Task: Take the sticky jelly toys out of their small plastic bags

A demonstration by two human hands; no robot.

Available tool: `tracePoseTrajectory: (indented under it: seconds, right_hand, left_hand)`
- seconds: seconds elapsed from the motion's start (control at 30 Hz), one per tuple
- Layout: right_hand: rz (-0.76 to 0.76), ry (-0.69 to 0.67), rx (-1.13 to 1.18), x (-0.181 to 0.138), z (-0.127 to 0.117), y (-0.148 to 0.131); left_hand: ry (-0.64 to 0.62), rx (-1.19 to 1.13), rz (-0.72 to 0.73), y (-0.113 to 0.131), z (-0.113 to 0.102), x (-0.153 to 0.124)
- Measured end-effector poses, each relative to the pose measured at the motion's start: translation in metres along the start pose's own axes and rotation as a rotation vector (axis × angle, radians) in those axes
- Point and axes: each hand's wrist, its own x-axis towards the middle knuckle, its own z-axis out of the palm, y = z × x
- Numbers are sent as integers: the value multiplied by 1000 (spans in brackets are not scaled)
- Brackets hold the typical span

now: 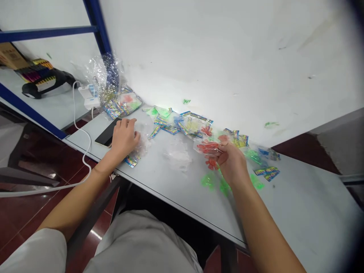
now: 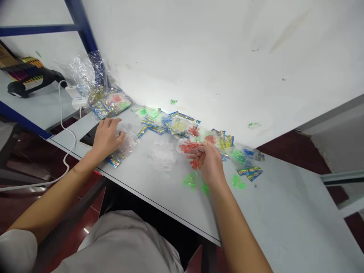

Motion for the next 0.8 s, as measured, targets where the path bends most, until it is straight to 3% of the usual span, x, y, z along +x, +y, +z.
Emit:
tracePoseTrajectory:
  seconds: [0.07, 0.13, 0.2, 0.33, 0.4, 0.47, 0.67, 0.8]
  right_hand:
    - [-42, -21, 36, -2, 2, 0]
    - [-72, -57, 49, -3, 3, 0]
    - [-88, -76, 19, -4, 4, 1]
    - [-95, -177, -8, -5, 1, 2]
    - [-76, -212, -20, -6, 1, 2]
    - [-58, -204, -25, -8, 1, 3]
    - [-37, -103, -78, -7, 4, 8]
    - [-47, -85, -84, -5, 2, 9]
  left_hand:
    - [68, -146, 45, 20, -1, 11]
    - [47, -366, 123, 52, -1, 22]
    - [-103, -628, 178, 90, -1, 31]
    - [-572, -1041, 128, 148, 2, 42]
    - [-775, -1225, 97, 155, 7, 44]
    - [-863, -1353, 82, 153, 14, 44]
    - [-731, -1350, 130, 143, 27, 35]
    - [-710, -1368, 87, 144, 27, 35]
